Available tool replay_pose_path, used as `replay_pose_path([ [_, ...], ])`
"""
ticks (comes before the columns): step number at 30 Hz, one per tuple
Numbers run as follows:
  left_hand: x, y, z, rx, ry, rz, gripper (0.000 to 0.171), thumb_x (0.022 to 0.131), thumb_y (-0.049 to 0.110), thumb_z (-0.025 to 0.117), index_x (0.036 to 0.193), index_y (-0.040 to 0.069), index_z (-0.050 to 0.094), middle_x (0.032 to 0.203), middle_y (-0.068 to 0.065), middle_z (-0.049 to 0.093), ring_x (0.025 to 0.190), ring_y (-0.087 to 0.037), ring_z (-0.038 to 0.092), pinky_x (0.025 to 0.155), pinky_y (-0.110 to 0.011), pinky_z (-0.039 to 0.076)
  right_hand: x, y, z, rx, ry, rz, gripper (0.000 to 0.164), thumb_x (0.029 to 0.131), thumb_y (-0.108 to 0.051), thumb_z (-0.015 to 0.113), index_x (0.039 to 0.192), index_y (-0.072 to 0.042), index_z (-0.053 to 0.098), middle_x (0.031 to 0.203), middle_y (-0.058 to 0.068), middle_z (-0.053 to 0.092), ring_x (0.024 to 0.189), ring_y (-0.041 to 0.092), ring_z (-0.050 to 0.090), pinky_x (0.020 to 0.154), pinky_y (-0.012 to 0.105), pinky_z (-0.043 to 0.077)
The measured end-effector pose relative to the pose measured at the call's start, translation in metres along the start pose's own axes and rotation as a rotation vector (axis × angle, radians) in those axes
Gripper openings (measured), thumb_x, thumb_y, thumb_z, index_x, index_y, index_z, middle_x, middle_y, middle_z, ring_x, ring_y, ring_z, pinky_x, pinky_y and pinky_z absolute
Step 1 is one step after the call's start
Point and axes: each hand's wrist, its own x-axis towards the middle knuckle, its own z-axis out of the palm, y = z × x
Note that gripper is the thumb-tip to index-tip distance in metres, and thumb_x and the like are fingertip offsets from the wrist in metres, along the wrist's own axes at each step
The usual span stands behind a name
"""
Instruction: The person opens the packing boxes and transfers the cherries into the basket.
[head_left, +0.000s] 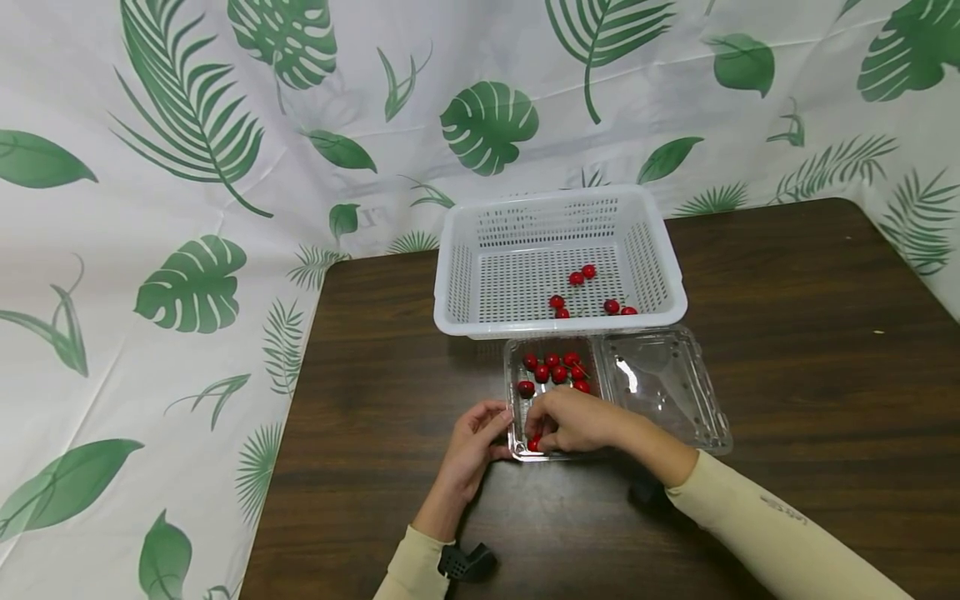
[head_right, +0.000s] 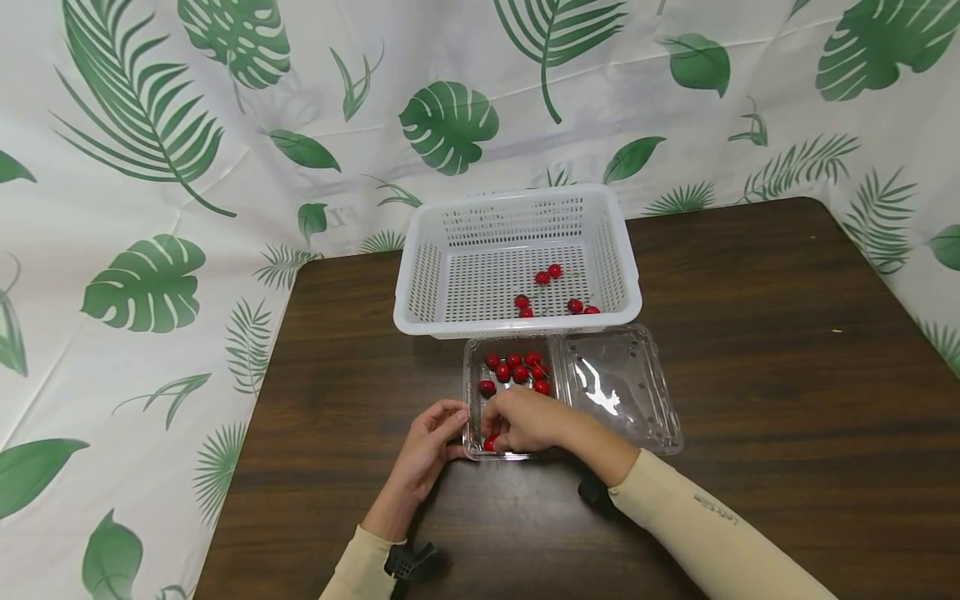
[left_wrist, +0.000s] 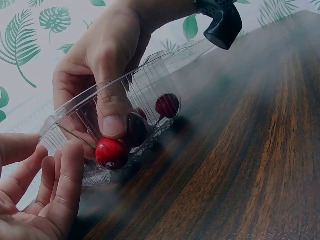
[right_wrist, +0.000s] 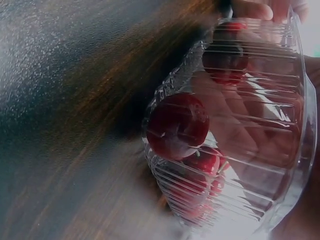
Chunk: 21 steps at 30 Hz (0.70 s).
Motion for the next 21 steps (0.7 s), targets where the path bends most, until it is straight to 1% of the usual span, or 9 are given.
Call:
replay_pose_path([
  [6, 0.0, 0.0, 0.0, 0.0, -0.003, 0.003, 0.021, 0.094, 0.012, 0.066, 0.109, -0.002, 0.059, 0.097, -0.011, 0.061, 0.079, -0.019, 0.063, 0.055, -0.026, 0.057, 0.001, 0.002, 0.001, 0.027, 0.013, -0.029, 0.016, 0.076, 0.001, 0.079, 0.083, -0.011, 0.07, 0.08, -0.006, 0.066, 0.07, 0.004, 0.063, 0.065, 0.02, 0.054],
  [11, 0.0, -0.001, -0.001, 0.001, -0.004, 0.01, 0.022, 0.094, 0.012, 0.066, 0.109, -0.002, 0.059, 0.096, -0.01, 0.062, 0.078, -0.019, 0.063, 0.055, -0.026, 0.057, 0.002, 0.004, 0.001, 0.043, 0.027, -0.059, 0.015, 0.077, 0.0, 0.078, 0.078, -0.013, 0.07, 0.075, -0.009, 0.065, 0.068, 0.004, 0.063, 0.063, 0.02, 0.054],
  [17, 0.0, -0.001, -0.001, 0.009, -0.001, 0.005, 0.024, 0.094, 0.012, 0.067, 0.111, -0.004, 0.059, 0.096, -0.009, 0.061, 0.078, -0.017, 0.062, 0.055, -0.025, 0.057, 0.001, 0.001, -0.004, 0.013, 0.056, -0.063, 0.014, 0.079, -0.004, 0.079, 0.076, -0.016, 0.072, 0.074, -0.013, 0.064, 0.068, 0.003, 0.063, 0.063, 0.02, 0.054],
  [21, 0.0, 0.0, 0.0, 0.004, -0.001, 0.001, 0.026, 0.094, 0.013, 0.067, 0.111, -0.005, 0.058, 0.096, -0.009, 0.061, 0.078, -0.017, 0.061, 0.055, -0.025, 0.057, -0.001, -0.004, -0.014, -0.018, 0.079, -0.061, 0.012, 0.081, -0.007, 0.079, 0.079, -0.017, 0.074, 0.077, -0.013, 0.066, 0.071, 0.004, 0.062, 0.066, 0.026, 0.056],
])
